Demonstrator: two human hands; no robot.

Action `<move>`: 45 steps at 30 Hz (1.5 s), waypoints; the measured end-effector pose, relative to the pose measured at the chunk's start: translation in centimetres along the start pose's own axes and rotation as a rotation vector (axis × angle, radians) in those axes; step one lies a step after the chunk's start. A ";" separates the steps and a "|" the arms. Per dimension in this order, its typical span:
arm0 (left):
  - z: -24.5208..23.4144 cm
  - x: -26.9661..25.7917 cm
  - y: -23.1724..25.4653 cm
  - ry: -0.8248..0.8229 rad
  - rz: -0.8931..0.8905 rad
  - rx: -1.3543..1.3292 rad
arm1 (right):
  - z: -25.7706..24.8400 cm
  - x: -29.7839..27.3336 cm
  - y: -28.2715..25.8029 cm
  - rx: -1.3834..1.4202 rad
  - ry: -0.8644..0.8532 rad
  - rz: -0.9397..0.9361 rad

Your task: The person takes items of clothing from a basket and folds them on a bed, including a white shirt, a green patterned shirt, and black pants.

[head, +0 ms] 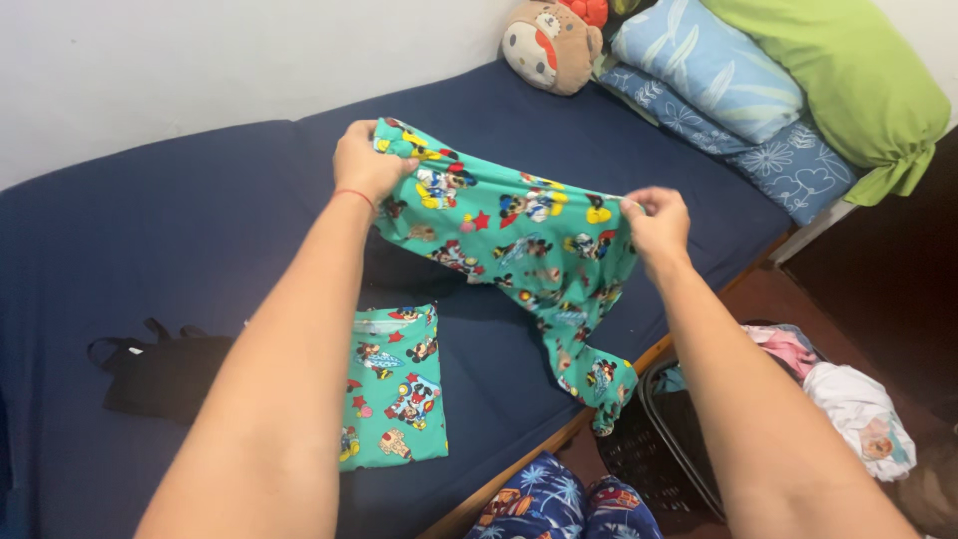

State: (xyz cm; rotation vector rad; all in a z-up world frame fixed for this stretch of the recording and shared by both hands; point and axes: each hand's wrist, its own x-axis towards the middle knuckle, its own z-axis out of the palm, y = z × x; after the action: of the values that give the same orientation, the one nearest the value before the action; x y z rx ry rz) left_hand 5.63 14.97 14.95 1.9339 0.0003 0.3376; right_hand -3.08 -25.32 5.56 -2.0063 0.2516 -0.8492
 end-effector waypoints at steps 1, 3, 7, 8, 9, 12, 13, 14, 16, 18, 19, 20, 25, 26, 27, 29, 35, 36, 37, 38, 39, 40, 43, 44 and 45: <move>0.3 -0.2 -0.2 0.067 0.016 0.072 | 0.0 0.5 0.6 0.038 -0.124 0.026; 0.5 0.0 -0.4 0.137 0.078 0.014 | 0.1 1.4 1.8 0.115 -0.374 0.077; 0.9 1.3 0.4 0.108 0.376 -0.002 | 0.3 0.5 2.3 0.333 -0.682 0.126; 1.1 1.6 1.0 0.076 0.453 -0.006 | 0.6 -0.6 1.5 0.337 -0.714 0.107; 1.4 1.8 1.7 0.041 0.529 -0.010 | 0.8 -1.6 0.4 0.340 -0.744 0.090; 1.5 2.2 3.6 -0.168 0.656 -0.080 | 1.7 -4.2 -4.5 -0.144 -1.104 0.155; 1.6 2.3 4.2 -0.254 0.683 -0.114 | 2.4 -5.2 -6.0 -0.242 -1.225 0.160; 1.9 2.4 4.7 -0.267 0.706 -0.105 | 3.0 -6.0 -7.3 -0.294 -1.285 0.149; 2.8 2.9 5.2 -0.287 0.752 -0.085 | 3.7 -6.9 -9.2 -0.401 -1.406 0.119; 4.5 3.6 5.1 -0.191 0.734 -0.085 | 3.6 -6.3 -10.6 -0.140 -1.353 0.260; 5.3 3.8 4.7 -0.144 0.726 -0.084 | 3.5 -6.0 -11.2 -0.009 -1.318 0.328; 5.8 3.7 3.8 -0.161 0.712 -0.066 | 3.2 -5.8 -11.8 0.263 -1.199 0.425; 7.4 2.1 -0.5 -0.164 0.212 0.370 | 1.9 -3.9 -13.4 1.264 -1.002 0.745; 7.4 1.7 -1.6 -0.121 0.115 0.429 | 1.9 -3.8 -13.3 1.265 -0.952 0.733; 7.1 1.5 -2.7 -0.150 0.099 0.447 | 1.9 -3.7 -13.1 1.264 -0.902 0.713; 6.7 0.8 -4.0 -0.321 -0.146 0.207 | 1.7 -3.0 -13.0 1.249 -0.820 0.700; 4.8 -1.1 0.7 -0.987 -0.437 -0.038 | -0.3 0.6 -16.4 1.241 -0.757 0.543; 4.5 -1.6 1.8 -1.021 -0.361 -0.191 | -0.7 1.4 -17.4 1.254 -0.763 0.495; 4.5 -2.0 3.0 -1.052 -0.283 -0.343 | -1.0 2.0 -18.3 1.268 -0.769 0.445; 4.5 -2.5 4.1 -1.081 -0.203 -0.494 | -1.0 2.5 -19.0 1.271 -0.774 0.437; 4.5 -2.9 5.0 -1.080 -0.157 -0.581 | -1.0 2.9 -19.5 1.272 -0.778 0.432; 4.6 -3.0 5.6 -1.078 -0.111 -0.667 | -1.0 3.2 -19.7 1.274 -0.781 0.427; 6.0 -2.5 5.7 -0.925 -0.163 -0.740 | -0.3 3.6 -18.2 1.264 -0.794 0.451; 6.7 -2.4 5.1 -0.848 -0.213 -0.731 | -0.1 3.7 -17.2 1.193 -0.793 0.491; 7.6 -2.4 4.1 -0.789 -0.237 -0.675 | 0.0 3.7 -15.9 1.123 -0.795 0.534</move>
State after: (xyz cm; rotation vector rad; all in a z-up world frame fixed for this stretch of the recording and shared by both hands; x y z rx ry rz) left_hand 4.44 6.16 15.49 1.2642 -0.3538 -0.5396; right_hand -2.71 -18.17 20.18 -0.9776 -0.1419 0.2065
